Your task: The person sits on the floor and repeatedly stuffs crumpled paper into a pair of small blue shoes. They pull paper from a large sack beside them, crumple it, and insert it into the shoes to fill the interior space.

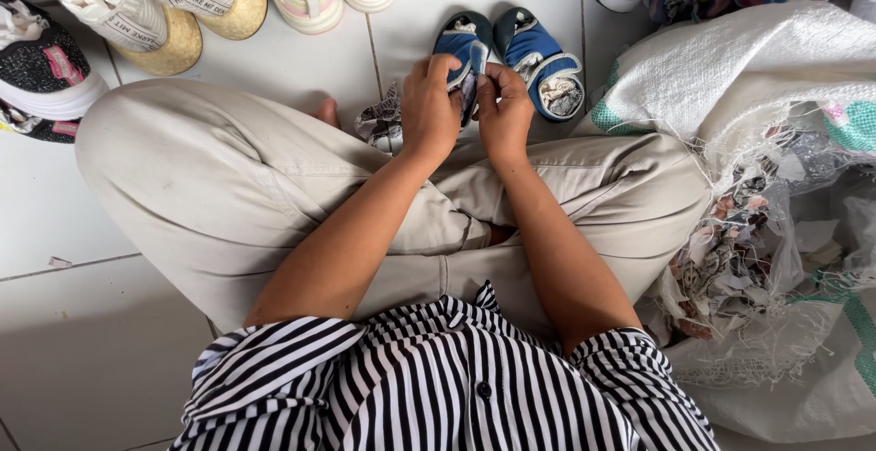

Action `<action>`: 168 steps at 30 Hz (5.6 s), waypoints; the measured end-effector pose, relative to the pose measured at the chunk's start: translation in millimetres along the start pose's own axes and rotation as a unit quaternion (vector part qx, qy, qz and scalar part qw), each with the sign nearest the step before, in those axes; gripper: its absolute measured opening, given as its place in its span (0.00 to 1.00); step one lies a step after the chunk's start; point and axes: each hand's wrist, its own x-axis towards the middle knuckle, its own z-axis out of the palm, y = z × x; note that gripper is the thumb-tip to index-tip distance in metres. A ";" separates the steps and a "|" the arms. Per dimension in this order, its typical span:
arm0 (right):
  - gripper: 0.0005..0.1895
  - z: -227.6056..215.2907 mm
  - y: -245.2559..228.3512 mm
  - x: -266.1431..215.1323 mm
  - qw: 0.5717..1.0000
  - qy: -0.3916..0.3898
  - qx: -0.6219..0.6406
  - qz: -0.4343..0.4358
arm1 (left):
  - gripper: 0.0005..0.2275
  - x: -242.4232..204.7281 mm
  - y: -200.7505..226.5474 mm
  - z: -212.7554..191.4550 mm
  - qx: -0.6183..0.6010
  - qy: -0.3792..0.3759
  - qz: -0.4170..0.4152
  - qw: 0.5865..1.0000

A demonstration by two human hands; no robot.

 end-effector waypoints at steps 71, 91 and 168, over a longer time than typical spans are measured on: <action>0.21 -4.0 22.0 -18.5 0.984 -0.135 -0.067 0.092 | 0.31 -1.4 3.5 -25.2 0.003 -0.102 -0.082 0.991; 0.27 -4.5 24.0 -23.0 0.970 -0.139 -0.147 0.133 | 0.30 -15.2 19.9 -21.3 0.264 -0.021 0.058 0.962; 0.27 22.2 35.3 -47.4 0.852 -0.167 -0.426 -0.256 | 0.20 11.5 -4.0 -47.7 0.315 -0.115 0.003 0.942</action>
